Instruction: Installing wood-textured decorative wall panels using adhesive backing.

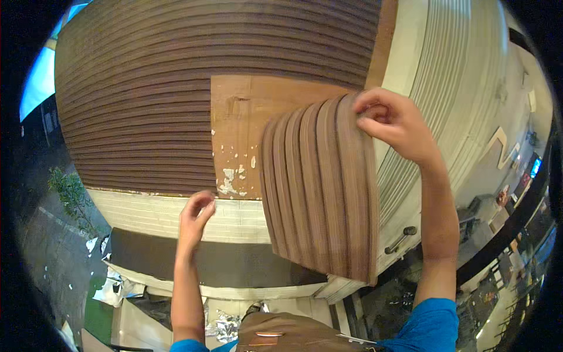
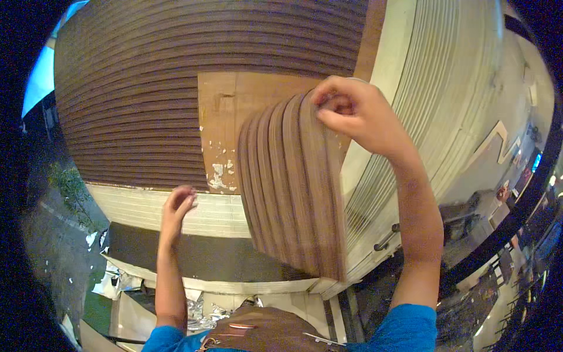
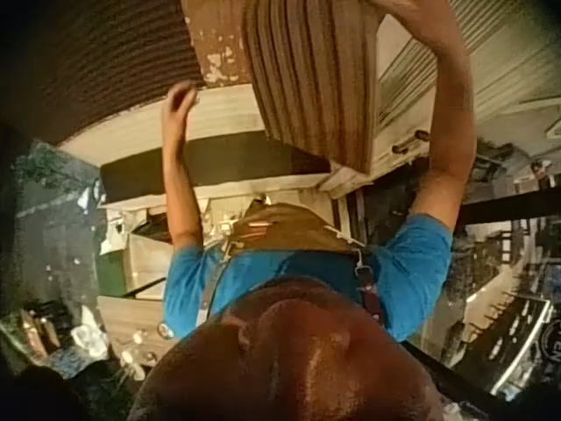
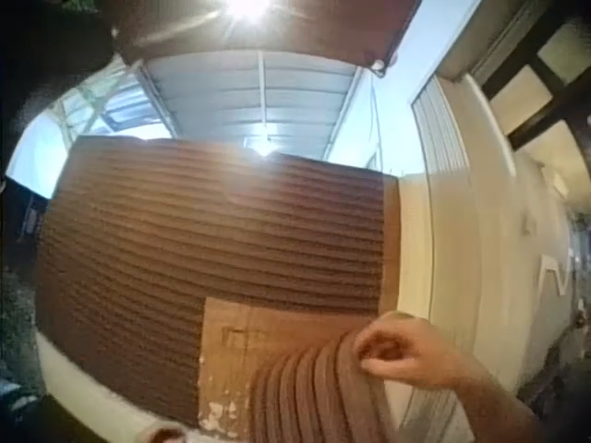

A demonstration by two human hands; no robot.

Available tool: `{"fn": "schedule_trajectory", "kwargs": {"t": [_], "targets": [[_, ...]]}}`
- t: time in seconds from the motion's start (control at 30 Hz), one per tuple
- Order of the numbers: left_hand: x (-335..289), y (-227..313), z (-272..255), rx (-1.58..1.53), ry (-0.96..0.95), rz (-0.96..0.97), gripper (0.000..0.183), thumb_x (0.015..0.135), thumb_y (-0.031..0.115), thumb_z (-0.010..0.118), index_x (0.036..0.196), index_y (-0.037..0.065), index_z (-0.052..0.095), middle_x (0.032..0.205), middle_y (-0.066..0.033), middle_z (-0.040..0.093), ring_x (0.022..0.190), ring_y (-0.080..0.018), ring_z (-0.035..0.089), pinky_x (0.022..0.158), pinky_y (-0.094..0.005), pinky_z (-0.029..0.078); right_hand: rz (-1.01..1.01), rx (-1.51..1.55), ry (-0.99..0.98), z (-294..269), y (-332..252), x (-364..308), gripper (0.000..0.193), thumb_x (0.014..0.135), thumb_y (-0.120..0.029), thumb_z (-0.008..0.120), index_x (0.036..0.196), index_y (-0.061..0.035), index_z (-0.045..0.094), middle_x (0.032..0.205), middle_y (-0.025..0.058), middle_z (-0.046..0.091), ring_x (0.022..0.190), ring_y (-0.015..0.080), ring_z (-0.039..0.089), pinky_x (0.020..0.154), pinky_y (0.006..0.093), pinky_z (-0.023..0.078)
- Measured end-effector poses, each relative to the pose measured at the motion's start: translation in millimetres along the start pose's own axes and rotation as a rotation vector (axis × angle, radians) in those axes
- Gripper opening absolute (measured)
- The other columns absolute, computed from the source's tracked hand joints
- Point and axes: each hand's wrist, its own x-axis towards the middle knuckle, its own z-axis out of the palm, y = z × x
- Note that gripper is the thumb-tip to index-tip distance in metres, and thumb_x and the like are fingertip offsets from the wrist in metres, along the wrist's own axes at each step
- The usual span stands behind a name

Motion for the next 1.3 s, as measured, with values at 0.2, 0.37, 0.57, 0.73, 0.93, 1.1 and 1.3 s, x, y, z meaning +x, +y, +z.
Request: {"fn": "schedule_trajectory", "kwargs": {"t": [0.2,0.37,0.57,0.73,0.93,1.1,1.3], "targets": [[84,31,86,-0.572,-0.216,-0.224,0.066,0.094,0.059,0.048,0.126,0.002,0.052,0.116,-0.0102,0.063,0.102,-0.0209,0.062,0.088,-0.0323,0.051,0.205,-0.004,0.130,-43,-46,-108,0.041,0.086,0.000,0.062,0.123,-0.0059,0.048,0.077,-0.0002,0.059,0.072,0.0055,0.056,0.065,0.0209,0.044],[70,81,111,-1.057,-0.481,-0.170,0.057,0.097,0.053,0.048,0.122,0.002,0.055,0.105,-0.0064,0.066,0.090,-0.0151,0.065,0.079,-0.0332,0.056,0.415,-0.051,0.297,-46,-27,-172,0.058,0.086,0.002,0.061,0.137,-0.0085,0.037,0.075,0.0009,0.059,0.068,0.0073,0.055,0.061,0.0226,0.044],[56,131,127,-0.688,-0.227,-0.031,0.014,0.094,0.014,0.062,0.103,0.003,0.065,0.091,0.0001,0.066,0.069,-0.0025,0.056,0.053,-0.0153,0.041,0.435,0.119,0.318,-45,-1,-203,0.065,0.087,0.001,0.062,0.142,-0.0099,0.029,0.074,0.0017,0.060,0.065,0.0071,0.054,0.058,0.0222,0.042],[56,141,126,-0.732,-0.187,0.084,0.021,0.095,0.011,0.061,0.113,0.001,0.063,0.106,-0.0070,0.068,0.090,-0.0108,0.064,0.079,-0.0245,0.052,0.539,0.230,0.304,-23,23,-197,0.071,0.083,-0.002,0.071,0.140,-0.0098,0.030,0.079,0.0077,0.067,0.078,0.0119,0.065,0.064,0.0261,0.051],[31,101,97,-0.677,-0.003,0.081,0.021,0.096,0.012,0.059,0.114,0.000,0.062,0.108,-0.0067,0.067,0.094,-0.0117,0.063,0.084,-0.0269,0.050,0.558,0.347,0.265,58,76,-212,0.092,0.073,-0.007,0.083,0.145,-0.0112,0.026,0.124,0.0205,0.054,0.094,0.0191,0.065,0.074,0.0307,0.054],[24,62,54,-0.690,0.212,0.136,0.022,0.097,0.015,0.059,0.114,0.001,0.059,0.109,-0.0074,0.066,0.097,-0.0129,0.062,0.085,-0.0286,0.051,0.648,0.285,0.148,98,171,-275,0.093,0.070,-0.010,0.084,0.145,-0.0097,0.029,0.141,0.0167,0.042,0.115,0.0240,0.056,0.094,0.0375,0.048],[50,28,36,-0.769,0.335,0.191,0.023,0.097,0.015,0.059,0.115,0.001,0.058,0.112,-0.0075,0.065,0.099,-0.0142,0.062,0.087,-0.0287,0.050,0.726,1.118,0.492,186,233,-328,0.082,0.082,-0.026,0.077,0.147,-0.0101,0.030,0.137,0.0158,0.046,0.124,0.0344,0.048,0.101,0.0506,0.042]]}}
